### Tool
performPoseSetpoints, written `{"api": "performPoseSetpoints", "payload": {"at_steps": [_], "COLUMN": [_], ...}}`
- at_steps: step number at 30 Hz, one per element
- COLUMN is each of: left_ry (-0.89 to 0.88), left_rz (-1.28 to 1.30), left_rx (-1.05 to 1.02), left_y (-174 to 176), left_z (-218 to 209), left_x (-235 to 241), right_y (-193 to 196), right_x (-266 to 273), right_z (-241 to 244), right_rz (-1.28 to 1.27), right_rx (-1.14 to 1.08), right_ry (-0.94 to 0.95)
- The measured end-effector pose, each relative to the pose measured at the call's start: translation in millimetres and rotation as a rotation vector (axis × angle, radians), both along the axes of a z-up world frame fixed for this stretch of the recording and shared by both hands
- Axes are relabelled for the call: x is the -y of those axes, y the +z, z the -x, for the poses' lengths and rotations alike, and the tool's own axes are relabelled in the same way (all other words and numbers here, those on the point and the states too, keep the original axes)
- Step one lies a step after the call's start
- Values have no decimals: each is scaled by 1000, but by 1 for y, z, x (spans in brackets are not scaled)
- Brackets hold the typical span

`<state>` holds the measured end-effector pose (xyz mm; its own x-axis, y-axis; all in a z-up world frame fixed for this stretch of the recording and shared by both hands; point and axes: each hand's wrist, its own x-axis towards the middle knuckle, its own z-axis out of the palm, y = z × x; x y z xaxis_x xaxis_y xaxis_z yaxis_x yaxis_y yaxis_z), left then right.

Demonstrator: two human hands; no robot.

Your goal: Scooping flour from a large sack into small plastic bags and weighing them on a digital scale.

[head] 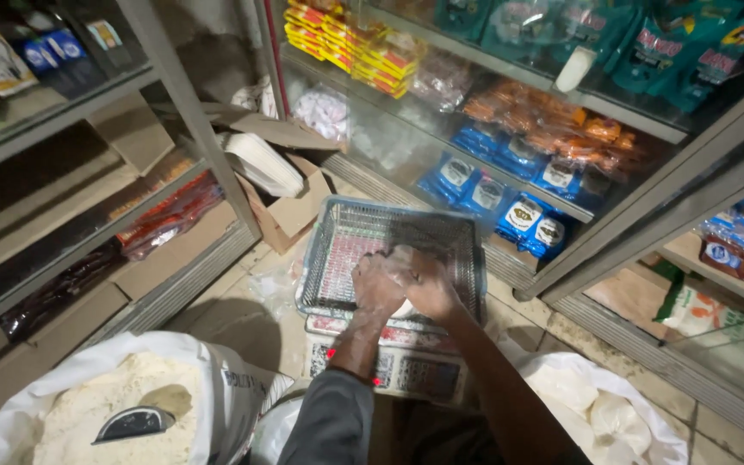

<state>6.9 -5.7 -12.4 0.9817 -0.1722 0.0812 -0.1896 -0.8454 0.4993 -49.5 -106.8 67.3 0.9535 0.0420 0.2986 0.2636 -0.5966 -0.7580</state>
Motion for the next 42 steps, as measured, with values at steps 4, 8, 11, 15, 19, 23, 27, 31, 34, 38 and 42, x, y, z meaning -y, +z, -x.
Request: {"api": "performPoseSetpoints", "payload": {"at_steps": [4,8,11,15,19,23,27,31,34,38,42], "left_ry": [-19,-13,-87,-154,-51,-57,-32,30,14,-88,-130], "left_rz": [138,152,151,136,-30,-177,-119,6,-93,-289,-328], "left_rx": [80,197,314,520,367,-80,23,286,306,61,-80], "left_y": [-8,-56,-54,-67,5,107,26,-46,-177,37,82], "left_z": [0,-16,-18,-24,8,48,22,-6,-60,21,42], "left_x": [-4,-1,7,1,-3,-24,-7,13,38,-3,-17], "right_y": [-17,-2,-35,-23,68,106,118,-29,-54,-23,69], "right_x": [20,12,-7,1,12,-5,-61,17,46,62,2], "right_z": [-20,-15,-22,-10,15,49,28,-23,-18,-9,40], "right_rz": [-815,-285,82,-69,-325,57,986,1198,973,600,56], "right_rx": [91,61,408,120,-46,344,73,626,440,647,-703], "right_ry": [461,67,-113,109,53,6,338,36,16,429,61]}}
